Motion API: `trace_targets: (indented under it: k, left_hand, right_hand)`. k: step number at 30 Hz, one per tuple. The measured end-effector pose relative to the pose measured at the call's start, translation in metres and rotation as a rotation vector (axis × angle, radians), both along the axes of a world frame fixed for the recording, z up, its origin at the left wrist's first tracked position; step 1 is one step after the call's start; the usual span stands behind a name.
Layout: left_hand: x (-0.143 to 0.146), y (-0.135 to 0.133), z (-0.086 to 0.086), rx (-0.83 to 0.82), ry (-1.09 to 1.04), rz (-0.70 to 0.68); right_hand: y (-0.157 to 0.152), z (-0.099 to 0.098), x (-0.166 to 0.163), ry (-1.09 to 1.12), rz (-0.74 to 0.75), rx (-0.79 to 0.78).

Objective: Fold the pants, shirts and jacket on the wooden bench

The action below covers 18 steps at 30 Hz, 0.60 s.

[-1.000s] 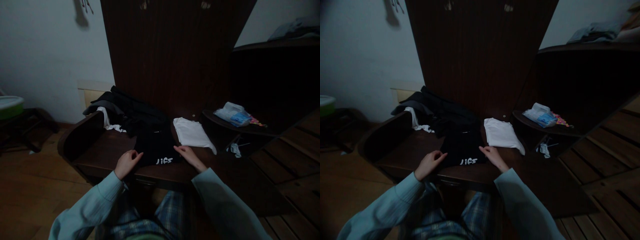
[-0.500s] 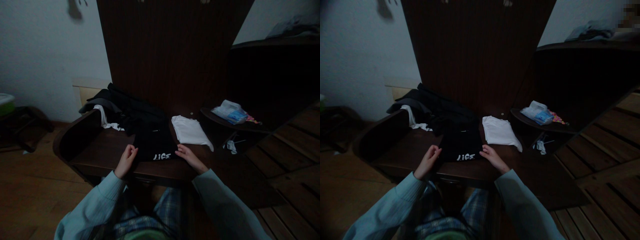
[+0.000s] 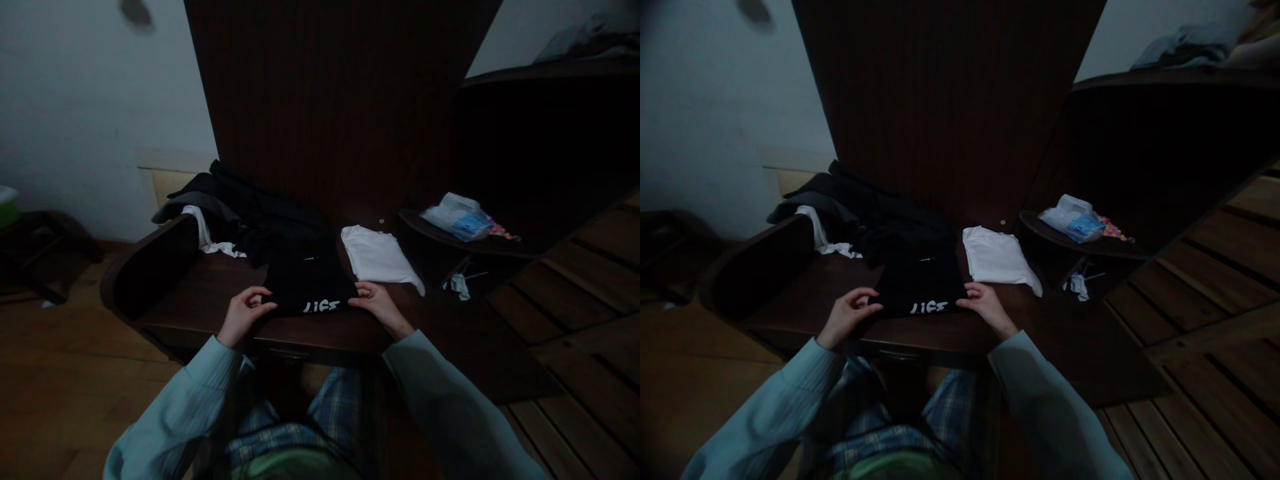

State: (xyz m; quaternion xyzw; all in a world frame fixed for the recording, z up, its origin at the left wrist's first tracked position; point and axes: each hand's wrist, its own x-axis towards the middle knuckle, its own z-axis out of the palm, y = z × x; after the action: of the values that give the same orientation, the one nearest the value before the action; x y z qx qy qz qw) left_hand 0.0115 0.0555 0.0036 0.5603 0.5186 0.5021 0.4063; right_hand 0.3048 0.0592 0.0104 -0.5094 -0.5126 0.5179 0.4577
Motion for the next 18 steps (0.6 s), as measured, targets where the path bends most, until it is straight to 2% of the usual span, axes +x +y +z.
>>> trace_targets:
  k: [4, 8, 13, 18]
  left_hand:
    - [-0.001, 0.004, 0.000, 0.018, -0.019, 0.035]
    - [-0.002, -0.003, 0.000, 0.034, 0.026, -0.065]
    - [-0.010, -0.025, -0.005, 0.146, 0.362, -0.218]
    - [-0.013, -0.035, -0.015, 0.326, 0.593, -0.204]
  right_hand:
    - [0.003, -0.003, 0.001, -0.032, -0.041, 0.072]
    - [0.000, -0.009, 0.000, -0.137, -0.070, 0.163]
    - [-0.017, -0.013, 0.003, -0.442, -0.033, 0.247]
    - [-0.024, -0.015, 0.012, -0.648, 0.102, 0.340]
